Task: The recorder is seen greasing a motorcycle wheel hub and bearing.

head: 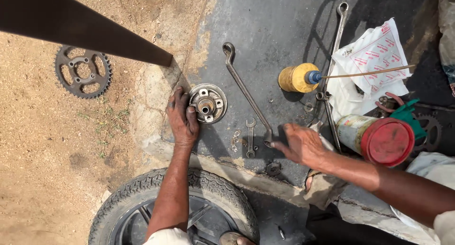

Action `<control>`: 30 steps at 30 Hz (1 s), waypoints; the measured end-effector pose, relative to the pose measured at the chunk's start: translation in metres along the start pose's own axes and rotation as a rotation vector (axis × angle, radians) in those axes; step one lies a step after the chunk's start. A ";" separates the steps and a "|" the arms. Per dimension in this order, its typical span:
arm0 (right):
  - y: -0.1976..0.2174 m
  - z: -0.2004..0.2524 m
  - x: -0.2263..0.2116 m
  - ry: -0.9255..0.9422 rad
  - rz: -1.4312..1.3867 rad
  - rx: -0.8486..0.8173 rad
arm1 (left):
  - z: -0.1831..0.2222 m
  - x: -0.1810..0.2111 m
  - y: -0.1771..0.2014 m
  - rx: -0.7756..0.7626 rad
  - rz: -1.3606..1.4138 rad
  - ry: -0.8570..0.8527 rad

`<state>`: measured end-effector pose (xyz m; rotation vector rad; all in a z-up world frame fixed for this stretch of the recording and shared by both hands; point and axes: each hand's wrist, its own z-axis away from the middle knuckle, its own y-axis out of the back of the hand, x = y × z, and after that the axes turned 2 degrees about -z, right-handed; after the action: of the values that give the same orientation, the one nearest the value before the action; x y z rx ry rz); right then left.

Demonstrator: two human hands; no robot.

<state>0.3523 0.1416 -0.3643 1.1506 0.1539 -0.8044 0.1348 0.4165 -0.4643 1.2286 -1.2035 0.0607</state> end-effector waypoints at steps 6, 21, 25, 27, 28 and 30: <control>-0.075 -0.018 0.014 -0.317 -0.103 -0.114 | -0.032 -0.006 0.014 0.000 0.073 0.186; 0.001 -0.161 -0.058 -0.766 -1.881 0.378 | -0.035 -0.020 -0.013 0.084 -0.420 0.266; 0.093 -0.270 -0.065 -0.766 -1.823 0.656 | -0.039 -0.015 -0.010 0.045 -0.422 0.263; 0.139 -0.328 -0.054 -0.699 -1.548 0.867 | -0.040 -0.019 -0.011 0.024 -0.445 0.261; 0.150 -0.361 -0.021 -0.692 -1.558 0.876 | -0.041 -0.020 -0.011 0.027 -0.448 0.247; 0.172 -0.428 0.043 -0.656 -1.269 1.082 | -0.041 -0.023 -0.013 -0.005 -0.492 0.267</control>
<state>0.6141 0.5156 -0.4409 1.6657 -0.1699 -2.5586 0.1600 0.4538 -0.4829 1.4320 -0.6502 -0.1388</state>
